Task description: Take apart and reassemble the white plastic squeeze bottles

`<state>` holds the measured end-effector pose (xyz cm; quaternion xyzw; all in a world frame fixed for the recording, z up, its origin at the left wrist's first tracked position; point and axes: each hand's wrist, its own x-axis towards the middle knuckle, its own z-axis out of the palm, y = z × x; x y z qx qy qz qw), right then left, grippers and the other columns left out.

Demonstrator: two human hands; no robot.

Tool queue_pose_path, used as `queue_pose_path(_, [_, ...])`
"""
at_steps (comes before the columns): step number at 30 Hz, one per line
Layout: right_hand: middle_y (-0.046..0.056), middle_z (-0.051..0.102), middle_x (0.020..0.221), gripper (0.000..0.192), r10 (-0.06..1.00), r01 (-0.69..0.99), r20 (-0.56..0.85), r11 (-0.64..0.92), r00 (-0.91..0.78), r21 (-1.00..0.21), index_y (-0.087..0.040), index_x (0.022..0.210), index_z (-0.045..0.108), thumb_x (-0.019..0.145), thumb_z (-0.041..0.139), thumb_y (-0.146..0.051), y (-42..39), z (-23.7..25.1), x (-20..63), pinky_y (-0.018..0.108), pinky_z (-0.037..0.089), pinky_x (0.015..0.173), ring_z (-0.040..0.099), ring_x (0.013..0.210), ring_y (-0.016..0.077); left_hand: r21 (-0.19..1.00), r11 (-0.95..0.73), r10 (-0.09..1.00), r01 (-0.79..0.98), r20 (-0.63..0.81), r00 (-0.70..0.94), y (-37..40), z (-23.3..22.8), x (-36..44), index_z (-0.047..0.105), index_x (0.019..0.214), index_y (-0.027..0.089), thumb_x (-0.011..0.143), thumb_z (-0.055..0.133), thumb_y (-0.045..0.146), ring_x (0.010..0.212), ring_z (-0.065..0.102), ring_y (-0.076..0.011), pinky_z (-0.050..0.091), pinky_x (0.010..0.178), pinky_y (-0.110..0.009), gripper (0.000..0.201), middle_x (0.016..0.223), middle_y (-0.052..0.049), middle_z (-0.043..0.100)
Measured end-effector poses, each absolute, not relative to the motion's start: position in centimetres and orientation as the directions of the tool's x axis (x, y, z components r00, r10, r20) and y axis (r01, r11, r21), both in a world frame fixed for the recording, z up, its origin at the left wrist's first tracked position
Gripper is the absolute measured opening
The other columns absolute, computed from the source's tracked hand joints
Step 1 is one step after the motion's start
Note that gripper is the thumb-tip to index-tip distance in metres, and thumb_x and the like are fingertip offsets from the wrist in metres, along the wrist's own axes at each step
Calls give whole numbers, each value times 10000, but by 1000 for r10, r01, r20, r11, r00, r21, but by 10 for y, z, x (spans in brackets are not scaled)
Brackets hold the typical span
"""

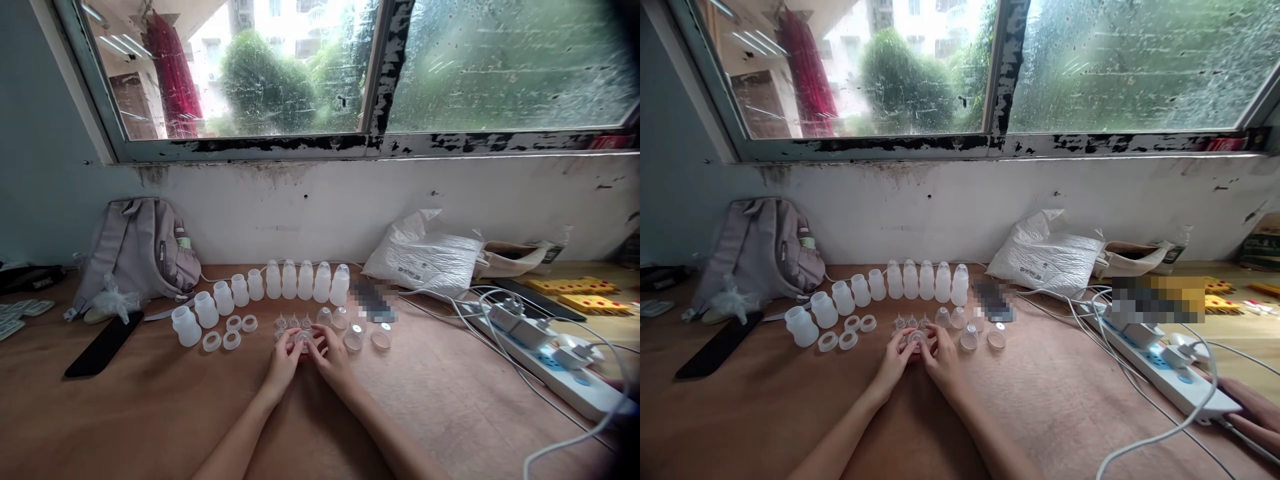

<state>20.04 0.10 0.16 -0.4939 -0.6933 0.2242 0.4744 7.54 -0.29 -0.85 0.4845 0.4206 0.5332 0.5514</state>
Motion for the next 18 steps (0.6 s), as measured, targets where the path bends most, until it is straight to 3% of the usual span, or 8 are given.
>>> queue_pose_path(5, [29,612,721,164,922,403,371,382,-110,-831,-177,843,572,765,454,-260,3,1,202,245,437,523,537,552,134,995,-92,989,-31,95,114,-9,-2,78,498,1028,186,763,498,320,714,634,-178,524,577,-272,297,855,-61,654])
queue_pose_path(10, [-3,565,641,48,935,414,349,343,-65,-843,-181,715,511,721,473,-208,3,1,202,227,392,507,501,541,126,975,-187,977,117,172,128,-16,4,80,514,1036,198,778,448,252,624,605,-133,498,520,-218,271,792,-32,649])
queue_pose_path(14, [-22,522,598,34,943,416,329,322,-59,-850,-186,663,471,693,476,-201,5,2,202,218,362,496,470,535,121,959,-227,970,169,208,126,-19,3,80,501,1059,222,737,429,146,638,593,-120,484,510,-196,338,853,-20,641])
queue_pose_path(18, [-37,480,564,56,944,428,327,311,-37,-849,-190,630,436,665,480,-193,7,3,201,213,333,480,440,521,115,962,-189,977,196,164,135,-20,0,79,487,1071,245,703,397,104,456,530,-77,454,411,-188,404,851,-2,635])
